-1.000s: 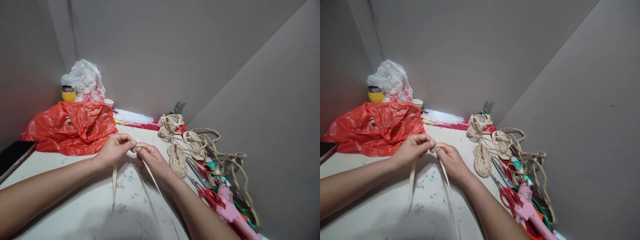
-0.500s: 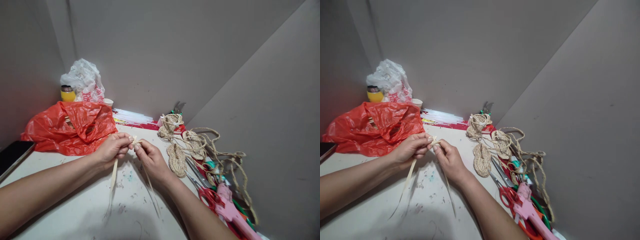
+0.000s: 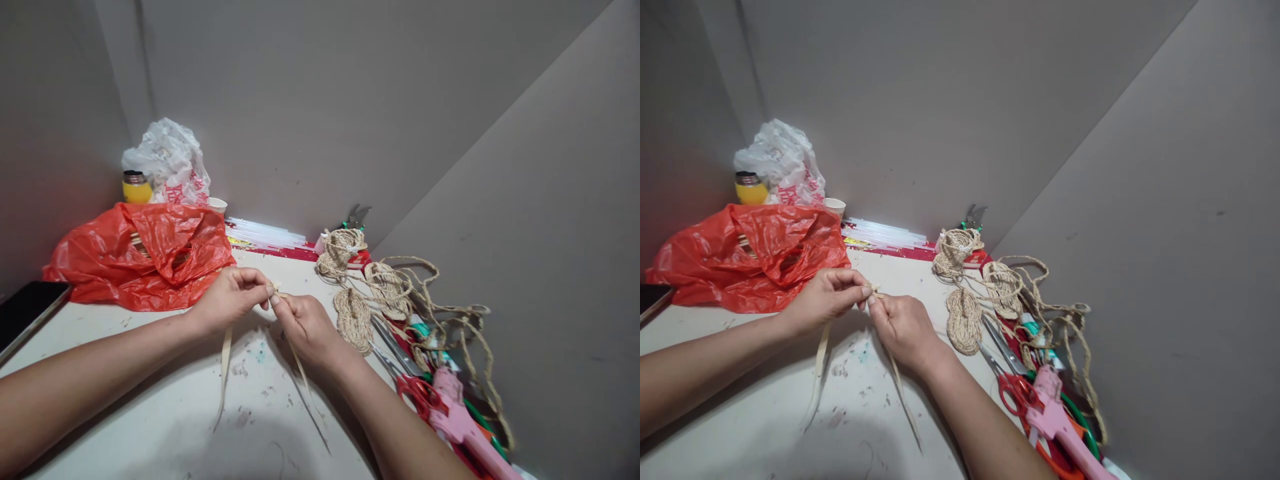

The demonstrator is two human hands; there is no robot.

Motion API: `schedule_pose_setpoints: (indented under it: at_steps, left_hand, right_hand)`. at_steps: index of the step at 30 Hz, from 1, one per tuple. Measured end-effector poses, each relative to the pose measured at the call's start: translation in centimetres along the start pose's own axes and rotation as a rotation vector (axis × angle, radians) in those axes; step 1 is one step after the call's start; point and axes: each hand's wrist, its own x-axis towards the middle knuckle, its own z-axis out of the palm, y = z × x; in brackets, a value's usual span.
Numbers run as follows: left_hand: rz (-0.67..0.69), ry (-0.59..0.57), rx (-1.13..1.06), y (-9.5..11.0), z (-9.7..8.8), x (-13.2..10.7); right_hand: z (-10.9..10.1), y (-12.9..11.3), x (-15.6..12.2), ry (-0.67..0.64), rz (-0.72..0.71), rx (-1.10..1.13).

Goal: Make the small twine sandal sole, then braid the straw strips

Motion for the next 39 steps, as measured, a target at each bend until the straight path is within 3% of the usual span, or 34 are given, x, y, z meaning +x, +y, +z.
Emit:
schedule_pose_setpoints:
  at_steps: [3,8,12,17,27,39]
  left_hand:
    - [-0.029,-0.018,-0.039,0.0,-0.1,0.0]
    - [-0.035,-0.035,-0.1,0.0,-0.1,-0.1]
    - [-0.01,-0.04,-0.086,0.5,0.0,-0.3]
    - [0.073,0.002,-0.088,0.4,0.3,-0.5]
    - [0.21,0.206,0.041,-0.5,0.6,-0.7]
    - [0.036,0.163,-0.066,-1.3,1.1,-0.6]
  right_hand:
    - [0.1,0.1,0.2,0.03,0.038,0.161]
    - [0.2,-0.3,0.3,0.236,0.03,0.227]
    - [0.3,-0.6,-0.1,0.209,-0.04,0.154]
    - [0.8,-0.7,-0.2,0.214,-0.019,0.192]
    - [1.5,-3.0,-0.9,0.081,0.02,-0.513]
    - [2.4,-2.8,-0.8,-0.059,-0.012,-0.621]
